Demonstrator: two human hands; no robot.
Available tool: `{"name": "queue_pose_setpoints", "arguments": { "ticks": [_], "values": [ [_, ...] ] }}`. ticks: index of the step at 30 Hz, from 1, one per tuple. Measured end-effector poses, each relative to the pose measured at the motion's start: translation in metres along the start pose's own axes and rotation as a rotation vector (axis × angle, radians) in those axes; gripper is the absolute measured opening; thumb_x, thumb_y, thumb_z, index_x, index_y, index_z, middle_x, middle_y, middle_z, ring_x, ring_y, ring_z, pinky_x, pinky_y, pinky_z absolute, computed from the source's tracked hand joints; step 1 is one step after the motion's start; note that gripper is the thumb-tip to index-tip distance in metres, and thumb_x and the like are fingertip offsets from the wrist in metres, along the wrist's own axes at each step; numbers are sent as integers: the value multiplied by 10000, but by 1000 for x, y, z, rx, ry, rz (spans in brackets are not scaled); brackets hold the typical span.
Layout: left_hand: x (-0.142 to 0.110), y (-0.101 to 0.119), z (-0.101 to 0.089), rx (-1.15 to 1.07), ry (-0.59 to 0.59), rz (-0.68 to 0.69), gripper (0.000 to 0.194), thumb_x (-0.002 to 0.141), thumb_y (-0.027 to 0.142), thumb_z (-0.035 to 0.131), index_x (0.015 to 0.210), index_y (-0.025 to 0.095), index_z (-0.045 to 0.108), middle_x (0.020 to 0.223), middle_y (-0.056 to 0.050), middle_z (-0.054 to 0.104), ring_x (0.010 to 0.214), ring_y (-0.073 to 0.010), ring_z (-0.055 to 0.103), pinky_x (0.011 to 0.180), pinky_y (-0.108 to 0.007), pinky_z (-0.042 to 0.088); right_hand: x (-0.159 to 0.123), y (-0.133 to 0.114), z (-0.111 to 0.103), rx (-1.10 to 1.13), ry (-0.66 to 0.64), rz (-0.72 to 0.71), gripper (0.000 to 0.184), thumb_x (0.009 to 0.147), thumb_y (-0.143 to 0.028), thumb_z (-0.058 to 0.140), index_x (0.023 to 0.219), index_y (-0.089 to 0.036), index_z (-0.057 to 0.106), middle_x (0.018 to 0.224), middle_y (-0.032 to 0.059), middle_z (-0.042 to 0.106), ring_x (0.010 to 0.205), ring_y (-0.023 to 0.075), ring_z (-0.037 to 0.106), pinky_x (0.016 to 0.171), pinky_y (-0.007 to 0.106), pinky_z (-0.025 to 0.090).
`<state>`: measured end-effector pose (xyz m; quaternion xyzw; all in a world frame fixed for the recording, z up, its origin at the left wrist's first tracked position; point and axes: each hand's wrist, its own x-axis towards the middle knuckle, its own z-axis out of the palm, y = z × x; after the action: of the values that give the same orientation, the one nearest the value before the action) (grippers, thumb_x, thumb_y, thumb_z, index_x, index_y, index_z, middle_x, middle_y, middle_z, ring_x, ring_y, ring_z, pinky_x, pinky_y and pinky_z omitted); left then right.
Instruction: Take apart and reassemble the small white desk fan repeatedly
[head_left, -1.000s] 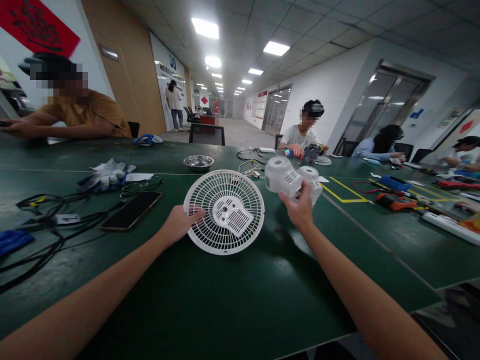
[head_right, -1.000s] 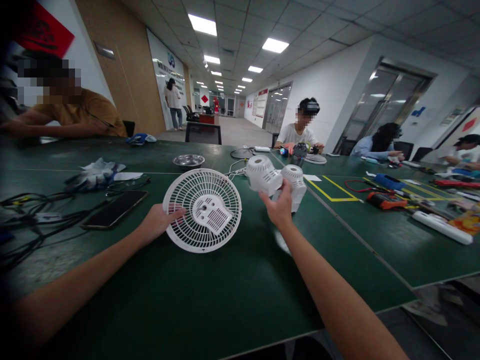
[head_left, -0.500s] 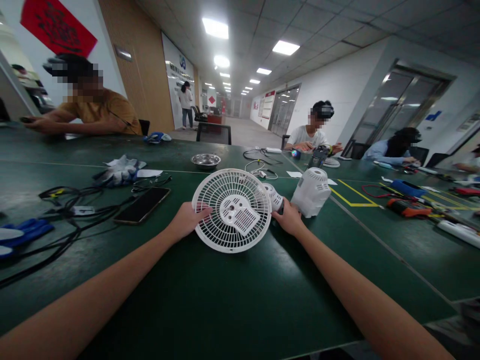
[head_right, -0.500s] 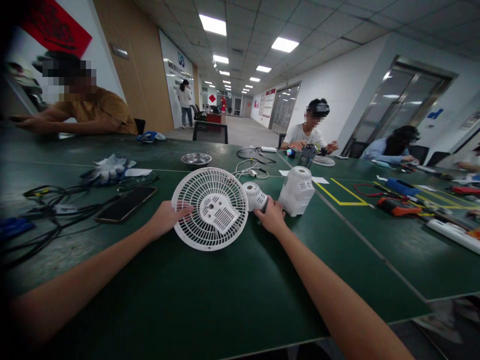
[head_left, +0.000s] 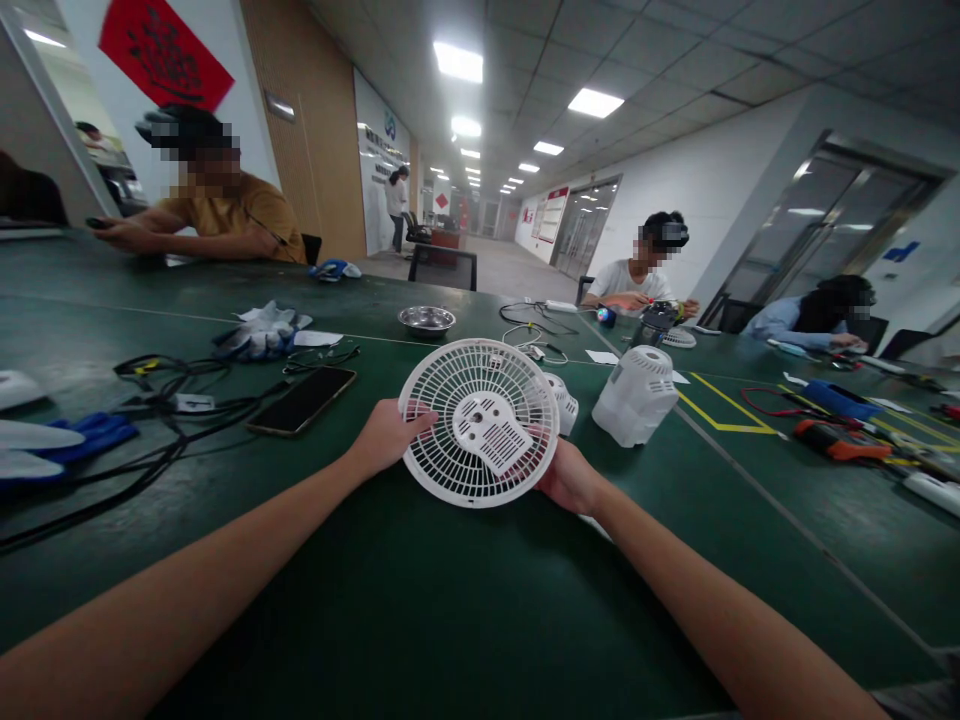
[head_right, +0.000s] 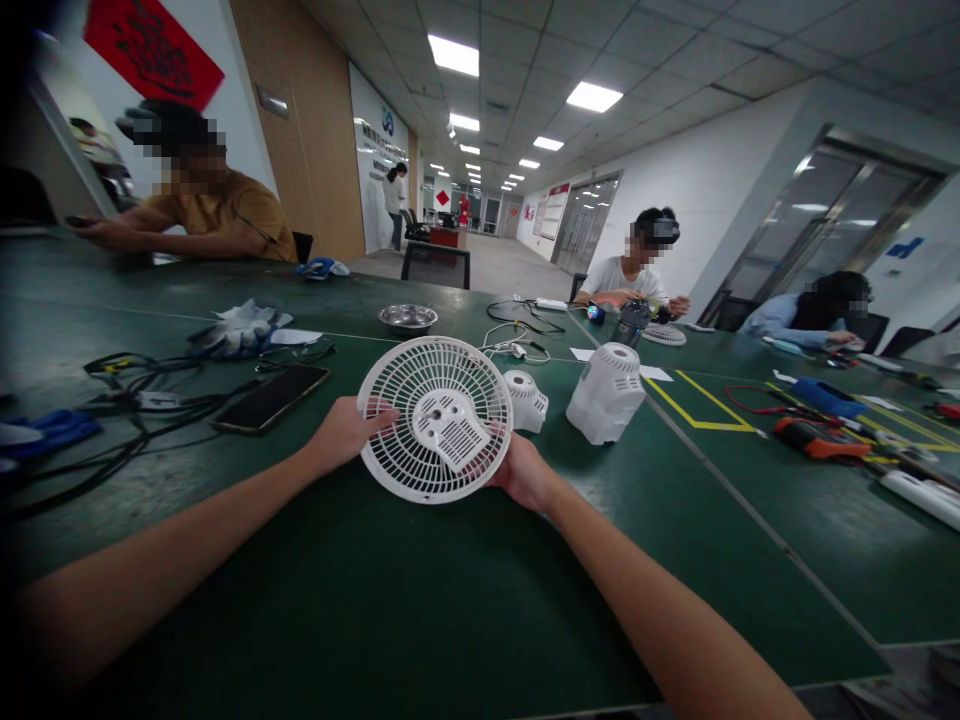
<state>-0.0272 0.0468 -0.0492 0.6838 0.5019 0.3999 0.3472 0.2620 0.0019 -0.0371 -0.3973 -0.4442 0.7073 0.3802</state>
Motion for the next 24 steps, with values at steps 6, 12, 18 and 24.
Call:
{"name": "queue_pose_setpoints", "arguments": {
  "ticks": [6,12,18,24],
  "values": [
    [-10,12,2,115,119,176,332,877,487,601,873,177,720,824,-58,743,748,-222,690,724,-366,535,-11,3,16,125,-74,-7,356,904,-522,513,1082,-236,628,1021,45,729,971,237,689,868,433,549],
    [-2,-2,6,-69,6,102,446,885,585,545,1064,196,671,945,-65,722,778,-216,659,649,-331,512,-8,13,21,34,196,-424,296,819,-483,655,1024,-290,566,994,2,694,925,234,662,752,382,561],
    [11,-22,2,-481,-124,-95,726,867,778,312,859,163,699,868,-101,709,771,-226,624,601,-304,453,-11,-4,-2,-407,355,-637,354,812,-442,708,942,-279,422,777,-57,555,627,133,527,545,247,433],
    [12,-20,2,-596,-206,-190,656,804,756,515,825,138,733,766,-86,722,718,-222,638,715,-346,463,-10,-1,-12,-918,366,-702,457,763,-431,752,1005,-258,405,946,13,615,769,169,579,655,294,472]
  ]
}}
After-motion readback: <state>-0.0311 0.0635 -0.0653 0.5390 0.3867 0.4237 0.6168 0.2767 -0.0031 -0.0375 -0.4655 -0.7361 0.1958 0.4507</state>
